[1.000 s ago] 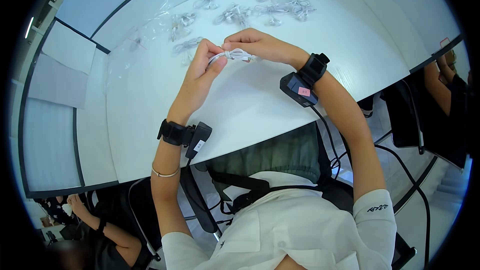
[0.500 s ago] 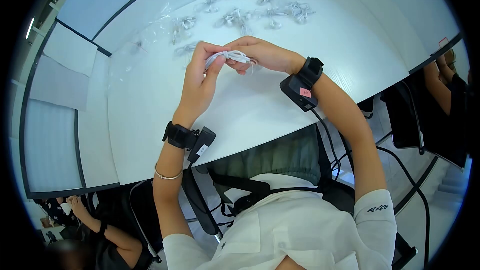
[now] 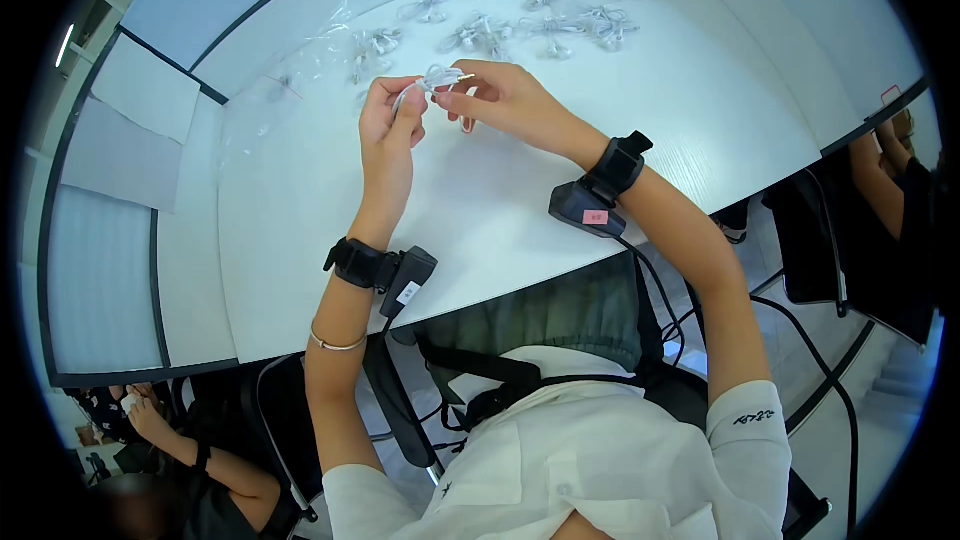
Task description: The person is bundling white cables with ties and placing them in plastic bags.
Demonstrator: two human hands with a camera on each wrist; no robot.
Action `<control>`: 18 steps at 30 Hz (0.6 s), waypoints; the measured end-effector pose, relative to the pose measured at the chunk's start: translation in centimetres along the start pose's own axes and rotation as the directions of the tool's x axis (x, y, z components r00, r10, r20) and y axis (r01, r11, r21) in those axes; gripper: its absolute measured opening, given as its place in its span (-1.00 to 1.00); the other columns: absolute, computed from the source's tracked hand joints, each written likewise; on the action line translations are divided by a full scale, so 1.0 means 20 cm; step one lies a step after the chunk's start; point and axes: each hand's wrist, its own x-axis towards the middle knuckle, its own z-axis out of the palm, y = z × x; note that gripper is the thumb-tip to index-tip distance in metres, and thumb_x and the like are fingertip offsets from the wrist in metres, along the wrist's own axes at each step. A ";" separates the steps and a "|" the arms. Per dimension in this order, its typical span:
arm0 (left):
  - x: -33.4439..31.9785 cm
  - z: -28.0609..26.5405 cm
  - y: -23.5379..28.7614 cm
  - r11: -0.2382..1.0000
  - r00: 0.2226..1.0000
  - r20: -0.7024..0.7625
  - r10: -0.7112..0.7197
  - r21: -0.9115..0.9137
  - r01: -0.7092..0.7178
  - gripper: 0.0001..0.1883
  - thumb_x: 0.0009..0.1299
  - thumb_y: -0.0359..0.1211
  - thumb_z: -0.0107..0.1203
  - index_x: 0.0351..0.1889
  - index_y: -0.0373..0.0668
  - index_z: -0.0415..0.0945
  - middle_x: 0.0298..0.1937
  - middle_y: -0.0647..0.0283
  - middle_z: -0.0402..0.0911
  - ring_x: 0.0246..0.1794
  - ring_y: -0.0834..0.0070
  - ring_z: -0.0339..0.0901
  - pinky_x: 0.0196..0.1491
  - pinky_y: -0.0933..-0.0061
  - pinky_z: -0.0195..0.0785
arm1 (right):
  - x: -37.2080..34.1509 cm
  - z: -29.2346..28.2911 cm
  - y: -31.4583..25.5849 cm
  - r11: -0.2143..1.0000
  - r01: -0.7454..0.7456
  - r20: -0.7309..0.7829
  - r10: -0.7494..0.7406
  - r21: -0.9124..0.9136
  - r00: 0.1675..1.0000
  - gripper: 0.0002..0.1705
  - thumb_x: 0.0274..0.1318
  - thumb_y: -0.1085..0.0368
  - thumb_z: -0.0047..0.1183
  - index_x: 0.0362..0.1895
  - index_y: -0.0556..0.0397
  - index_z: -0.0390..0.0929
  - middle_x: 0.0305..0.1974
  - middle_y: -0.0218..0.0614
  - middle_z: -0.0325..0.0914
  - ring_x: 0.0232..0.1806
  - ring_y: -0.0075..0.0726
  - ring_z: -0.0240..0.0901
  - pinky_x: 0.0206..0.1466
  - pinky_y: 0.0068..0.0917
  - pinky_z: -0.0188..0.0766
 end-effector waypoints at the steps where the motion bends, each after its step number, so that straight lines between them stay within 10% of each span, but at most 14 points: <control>1: 0.00 0.00 0.00 1.000 1.000 -0.005 -0.004 -0.017 0.004 -0.71 0.42 -0.21 -0.02 -0.10 -0.24 0.33 -0.48 0.47 0.29 -0.53 0.76 0.10 -0.45 0.69 0.00 | 0.00 0.00 -0.01 0.982 0.015 -0.039 -0.022 -0.189 0.999 -0.65 0.15 0.12 0.04 -0.14 0.14 0.49 -0.35 -0.34 0.57 -0.44 -0.53 0.49 -0.32 -0.60 0.37; 18: 0.01 0.02 -0.04 0.999 0.999 -0.010 -0.043 -0.029 0.043 -0.71 0.45 -0.20 -0.07 -0.13 -0.26 0.38 -0.54 0.52 0.24 -0.55 0.79 0.08 -0.45 0.69 0.01 | 0.00 0.02 0.01 0.986 0.079 0.154 -0.102 0.148 0.983 -0.71 0.30 0.23 -0.23 -0.35 0.16 0.44 -0.39 -0.39 0.44 -0.33 -0.50 0.31 -0.12 -0.52 0.31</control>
